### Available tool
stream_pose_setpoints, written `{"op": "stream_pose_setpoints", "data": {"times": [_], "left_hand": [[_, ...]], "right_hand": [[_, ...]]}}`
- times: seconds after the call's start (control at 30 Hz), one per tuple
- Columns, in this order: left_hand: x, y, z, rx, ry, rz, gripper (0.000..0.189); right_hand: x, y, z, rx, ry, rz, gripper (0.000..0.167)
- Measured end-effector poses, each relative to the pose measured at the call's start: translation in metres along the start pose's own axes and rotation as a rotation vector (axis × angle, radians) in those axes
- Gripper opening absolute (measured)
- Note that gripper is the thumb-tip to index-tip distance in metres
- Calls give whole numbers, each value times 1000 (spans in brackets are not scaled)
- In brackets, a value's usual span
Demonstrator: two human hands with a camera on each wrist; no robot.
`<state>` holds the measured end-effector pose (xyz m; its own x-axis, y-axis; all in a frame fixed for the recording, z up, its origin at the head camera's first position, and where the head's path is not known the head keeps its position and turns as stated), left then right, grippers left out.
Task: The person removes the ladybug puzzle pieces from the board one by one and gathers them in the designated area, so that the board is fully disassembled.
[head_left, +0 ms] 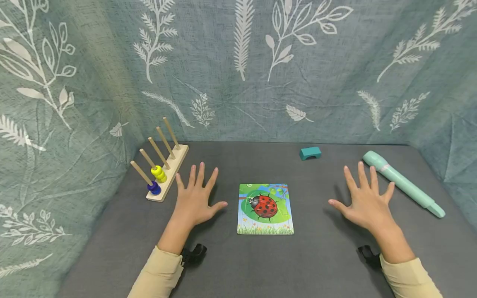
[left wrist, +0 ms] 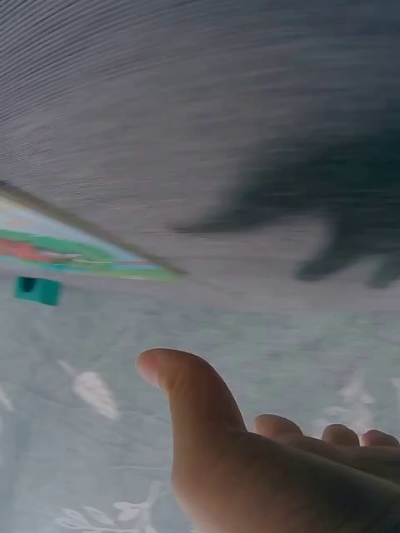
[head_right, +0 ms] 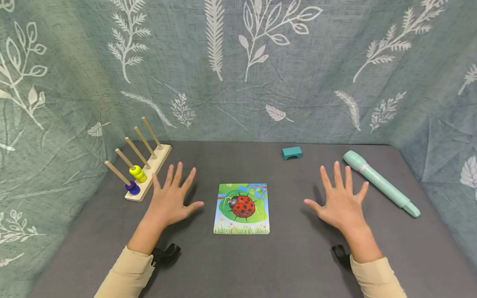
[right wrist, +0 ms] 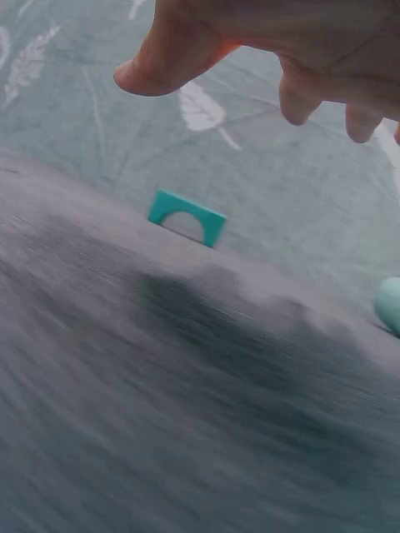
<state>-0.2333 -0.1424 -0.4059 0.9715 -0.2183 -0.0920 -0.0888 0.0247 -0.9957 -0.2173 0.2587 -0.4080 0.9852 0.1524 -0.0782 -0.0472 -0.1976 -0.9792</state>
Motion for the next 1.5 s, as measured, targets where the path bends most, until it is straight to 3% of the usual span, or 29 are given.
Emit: {"op": "stream_pose_setpoints", "data": {"times": [0.23, 0.4, 0.63, 0.83, 1.0, 1.2, 1.5], "left_hand": [[-19, 8, 60, -3, 147, -22, 94], [-26, 18, 100, 50, 239, -101, 90], [-34, 27, 134, 187, 296, -133, 79], [-35, 45, 142, 394, 314, -121, 65], [-36, 53, 139, 485, 280, -81, 60], [-37, 52, 138, 494, 269, -51, 59], [-37, 54, 138, 435, 269, -30, 59]], "right_hand": [[-19, 12, -35, -20, -85, 8, 99], [-35, 27, -67, -79, -138, -30, 96], [-57, 45, -100, -357, -215, -77, 71], [-64, 62, -115, -536, -319, -118, 36], [-63, 70, -117, -539, -404, -135, 29], [-61, 72, -123, -492, -467, -177, 35], [-60, 75, -125, -500, -430, -253, 45]]}}
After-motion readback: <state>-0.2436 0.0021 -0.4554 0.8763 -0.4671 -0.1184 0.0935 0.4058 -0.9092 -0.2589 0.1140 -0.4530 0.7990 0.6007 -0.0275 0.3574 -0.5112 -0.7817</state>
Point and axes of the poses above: each hand's wrist, its own x-axis away from the middle knuckle, its own y-axis out of the palm, z = x × y, the point moved 9 cm from there along -x, towards the middle knuckle, and after that the axes turned 4 degrees about -y, right-handed, at the moved point
